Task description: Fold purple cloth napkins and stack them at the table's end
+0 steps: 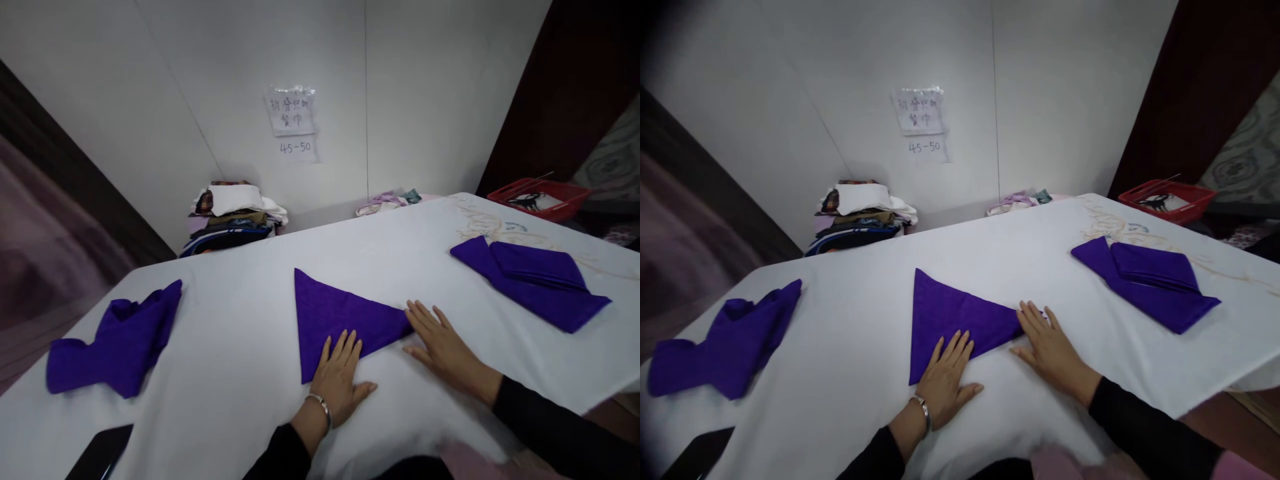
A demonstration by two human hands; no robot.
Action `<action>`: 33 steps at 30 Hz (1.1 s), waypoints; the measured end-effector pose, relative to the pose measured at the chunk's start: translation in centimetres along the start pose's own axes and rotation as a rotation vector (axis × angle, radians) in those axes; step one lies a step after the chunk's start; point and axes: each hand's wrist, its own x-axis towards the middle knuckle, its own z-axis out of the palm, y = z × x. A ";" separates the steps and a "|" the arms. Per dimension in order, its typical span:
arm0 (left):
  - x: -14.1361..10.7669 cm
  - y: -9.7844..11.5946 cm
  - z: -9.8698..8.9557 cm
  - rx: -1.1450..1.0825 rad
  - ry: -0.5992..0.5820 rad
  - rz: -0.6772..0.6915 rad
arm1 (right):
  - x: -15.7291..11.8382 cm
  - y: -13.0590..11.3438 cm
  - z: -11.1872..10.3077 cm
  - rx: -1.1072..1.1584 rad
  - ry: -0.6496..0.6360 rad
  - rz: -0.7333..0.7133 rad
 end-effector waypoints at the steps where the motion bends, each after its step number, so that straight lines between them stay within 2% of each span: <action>1: 0.0 0.0 0.0 -0.004 0.004 0.000 | 0.8 -1.3 -0.3 0.047 -0.012 -0.055; 4: -0.1 0.1 0.0 -0.023 0.010 -0.002 | 3.2 -5.2 -0.6 0.193 -0.096 -0.199; 7: -0.1 0.2 0.0 -0.047 0.015 -0.007 | 5.0 -7.2 0.3 0.281 -0.188 -0.261; 11: -0.3 0.2 -0.1 -0.063 0.002 -0.012 | 5.2 -6.0 2.7 0.269 -0.238 -0.231; 15: -0.4 0.2 0.0 -0.081 0.006 -0.004 | 4.0 -3.6 4.0 0.219 -0.196 -0.226; 19: -0.9 0.1 0.2 -0.092 0.035 -0.047 | 3.5 -3.2 3.9 0.197 -0.193 -0.221; 23: -2.6 -0.8 0.4 -0.010 0.075 -0.132 | 3.6 -3.4 3.8 0.199 -0.211 -0.220; 29: -6.6 -3.2 0.5 0.116 0.079 -0.273 | 3.7 -3.5 3.5 0.186 -0.255 -0.213; 33: -8.1 -5.3 0.1 0.143 0.087 -0.434 | 3.8 -3.5 3.4 0.189 -0.275 -0.212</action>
